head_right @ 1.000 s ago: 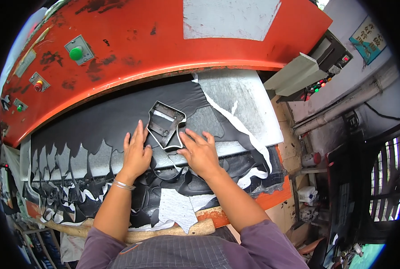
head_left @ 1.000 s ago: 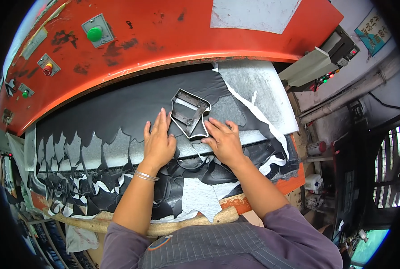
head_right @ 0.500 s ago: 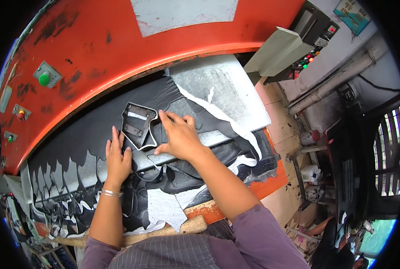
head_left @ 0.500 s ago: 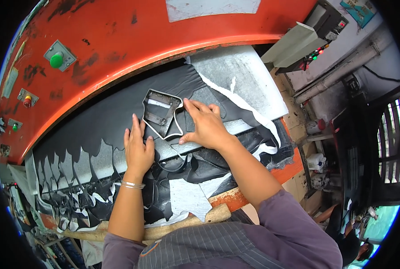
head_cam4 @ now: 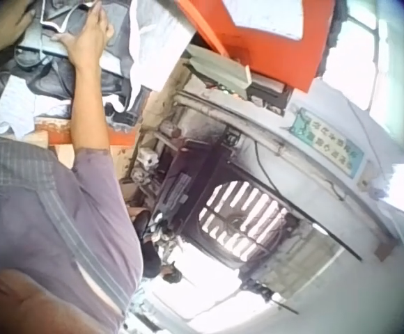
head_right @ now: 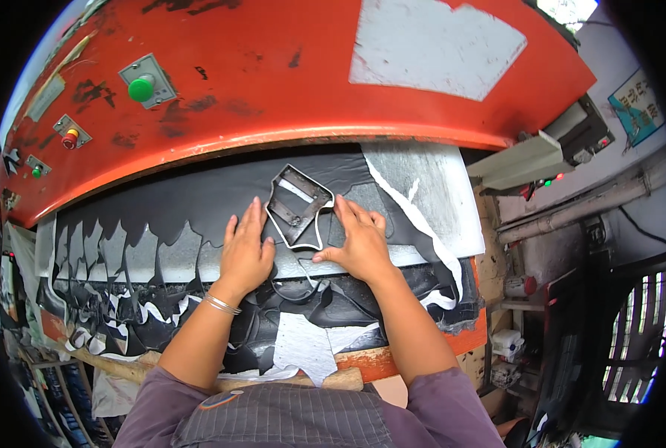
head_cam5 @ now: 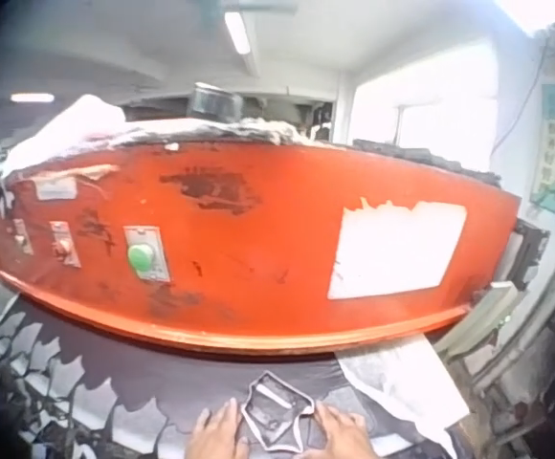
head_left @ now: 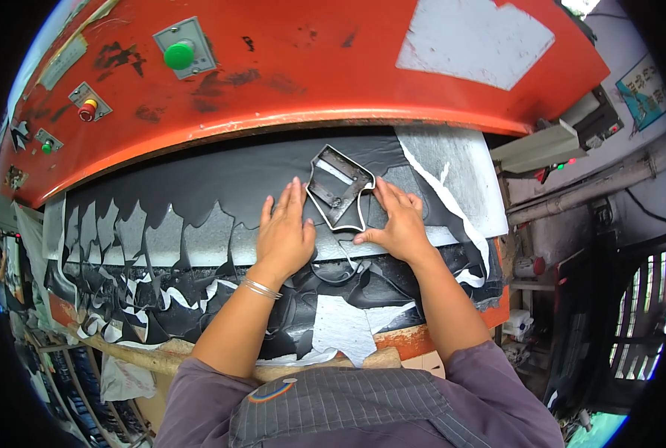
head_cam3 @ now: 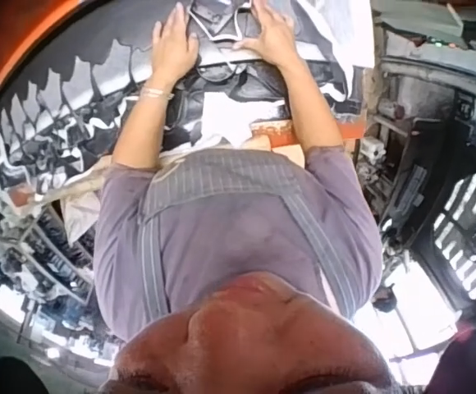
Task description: Operating an industrial hydraulic press with a metal die to cut shoe components from leather sheets.
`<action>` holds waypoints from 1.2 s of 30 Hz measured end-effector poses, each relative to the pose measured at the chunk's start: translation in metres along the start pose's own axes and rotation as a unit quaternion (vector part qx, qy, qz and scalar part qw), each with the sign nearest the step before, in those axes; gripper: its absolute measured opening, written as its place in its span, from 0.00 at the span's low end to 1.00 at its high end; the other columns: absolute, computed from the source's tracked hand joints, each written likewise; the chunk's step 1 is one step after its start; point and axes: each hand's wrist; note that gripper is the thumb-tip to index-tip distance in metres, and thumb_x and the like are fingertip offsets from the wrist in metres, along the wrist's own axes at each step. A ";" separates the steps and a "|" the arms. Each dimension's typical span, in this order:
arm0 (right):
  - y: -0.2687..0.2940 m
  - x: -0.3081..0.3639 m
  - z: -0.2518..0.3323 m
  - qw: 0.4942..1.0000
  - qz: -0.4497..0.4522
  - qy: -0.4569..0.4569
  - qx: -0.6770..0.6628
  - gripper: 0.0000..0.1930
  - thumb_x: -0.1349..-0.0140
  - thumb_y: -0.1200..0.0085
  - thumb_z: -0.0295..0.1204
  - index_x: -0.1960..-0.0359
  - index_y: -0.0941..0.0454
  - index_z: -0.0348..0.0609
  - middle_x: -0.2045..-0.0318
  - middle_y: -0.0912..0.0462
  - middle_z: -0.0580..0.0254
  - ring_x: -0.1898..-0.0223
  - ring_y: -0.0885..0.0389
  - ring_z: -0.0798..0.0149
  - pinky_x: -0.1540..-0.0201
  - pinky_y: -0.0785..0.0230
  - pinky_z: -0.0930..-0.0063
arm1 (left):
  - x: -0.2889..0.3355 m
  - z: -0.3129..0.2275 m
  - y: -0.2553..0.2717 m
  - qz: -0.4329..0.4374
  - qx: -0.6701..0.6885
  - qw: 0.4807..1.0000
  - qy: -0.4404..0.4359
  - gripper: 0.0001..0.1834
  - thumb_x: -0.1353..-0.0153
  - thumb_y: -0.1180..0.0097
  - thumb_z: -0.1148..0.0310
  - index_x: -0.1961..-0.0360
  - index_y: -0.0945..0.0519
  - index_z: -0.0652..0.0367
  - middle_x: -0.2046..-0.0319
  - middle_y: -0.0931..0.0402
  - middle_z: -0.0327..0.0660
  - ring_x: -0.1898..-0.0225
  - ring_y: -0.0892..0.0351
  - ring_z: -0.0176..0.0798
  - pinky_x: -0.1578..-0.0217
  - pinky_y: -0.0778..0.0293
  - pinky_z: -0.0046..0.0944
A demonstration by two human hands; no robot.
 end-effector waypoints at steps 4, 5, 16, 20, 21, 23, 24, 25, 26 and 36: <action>0.003 -0.003 0.000 1.000 0.011 -0.011 0.002 0.64 0.72 0.28 0.55 0.32 0.46 0.35 0.41 0.29 0.46 0.35 0.36 0.53 0.35 0.55 0.58 | 0.000 0.001 -0.002 -0.005 -0.023 1.000 -0.002 0.38 0.40 0.54 0.67 0.31 0.53 0.70 0.35 0.39 0.53 0.31 0.45 0.49 0.32 0.56 0.53; 0.004 -0.004 0.001 0.999 0.020 -0.023 -0.011 0.64 0.72 0.27 0.54 0.32 0.47 0.35 0.39 0.31 0.45 0.35 0.37 0.52 0.34 0.57 0.59 | 0.000 0.002 0.000 -0.017 -0.022 1.000 -0.005 0.38 0.40 0.54 0.67 0.31 0.53 0.70 0.35 0.39 0.53 0.31 0.45 0.49 0.32 0.56 0.53; 0.030 0.029 0.113 0.990 -0.052 0.037 -0.125 0.49 0.56 0.30 0.49 0.35 0.40 0.39 0.50 0.23 0.44 0.49 0.23 0.49 0.49 0.31 0.60 | 0.071 0.184 0.147 -0.415 0.265 0.865 0.097 0.27 0.38 0.47 0.72 0.37 0.34 0.66 0.36 0.36 0.49 0.34 0.38 0.46 0.36 0.43 0.41; 0.051 -0.010 0.229 0.953 -0.154 0.205 -0.159 0.34 0.51 0.32 0.45 0.46 0.32 0.43 0.60 0.19 0.50 0.61 0.17 0.53 0.63 0.25 0.63 | 0.094 0.253 0.256 -0.646 0.033 0.751 0.134 0.37 0.38 0.47 0.66 0.32 0.48 0.68 0.31 0.47 0.54 0.29 0.50 0.49 0.31 0.54 0.43; 0.058 -0.018 0.254 0.947 -0.170 0.225 -0.156 0.29 0.49 0.33 0.44 0.51 0.31 0.44 0.63 0.18 0.52 0.64 0.17 0.53 0.67 0.25 0.62 | 0.099 0.264 0.277 -0.697 -0.029 0.699 0.160 0.38 0.39 0.49 0.68 0.31 0.50 0.68 0.31 0.48 0.55 0.29 0.52 0.49 0.32 0.53 0.41; 0.059 -0.042 0.285 0.949 -0.223 0.220 -0.034 0.21 0.45 0.37 0.42 0.59 0.33 0.44 0.70 0.18 0.56 0.71 0.18 0.49 0.72 0.28 0.58 | 0.133 0.292 0.322 -0.566 0.145 0.807 0.083 0.35 0.40 0.52 0.71 0.32 0.47 0.68 0.30 0.50 0.54 0.27 0.55 0.48 0.32 0.53 0.39; 0.058 -0.051 0.285 0.962 -0.186 0.187 -0.065 0.18 0.43 0.40 0.41 0.62 0.34 0.45 0.74 0.18 0.56 0.73 0.19 0.48 0.75 0.29 0.58 | 0.136 0.291 0.323 -0.563 0.148 0.808 0.083 0.35 0.40 0.52 0.71 0.32 0.47 0.68 0.30 0.50 0.54 0.27 0.55 0.48 0.32 0.53 0.39; 0.057 -0.045 0.282 0.963 -0.184 0.186 -0.064 0.18 0.43 0.40 0.41 0.62 0.34 0.45 0.74 0.18 0.56 0.73 0.19 0.48 0.75 0.29 0.58 | 0.146 0.289 0.323 -0.539 0.080 0.830 0.124 0.34 0.40 0.53 0.73 0.32 0.45 0.67 0.30 0.50 0.54 0.30 0.49 0.48 0.34 0.51 0.39; 0.055 -0.032 0.281 0.953 -0.208 0.209 -0.071 0.18 0.43 0.40 0.41 0.62 0.34 0.45 0.76 0.19 0.57 0.74 0.19 0.48 0.76 0.29 0.58 | 0.163 0.286 0.325 -0.511 0.010 0.844 0.165 0.33 0.41 0.55 0.74 0.33 0.42 0.67 0.30 0.50 0.54 0.33 0.43 0.49 0.35 0.49 0.38; -0.001 0.170 0.206 0.951 0.154 0.264 0.051 0.26 0.53 0.37 0.48 0.61 0.26 0.38 0.63 0.23 0.55 0.60 0.25 0.51 0.57 0.29 0.61 | 0.269 0.035 0.111 -0.121 0.159 0.979 -0.045 0.05 0.48 0.40 0.68 0.74 0.18 0.58 0.68 0.19 0.44 0.64 0.20 0.46 0.60 0.25 0.40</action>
Point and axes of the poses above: each hand's wrist, its own x-axis away from the middle knuckle, its own y-axis out of the back of the hand, z = x × y
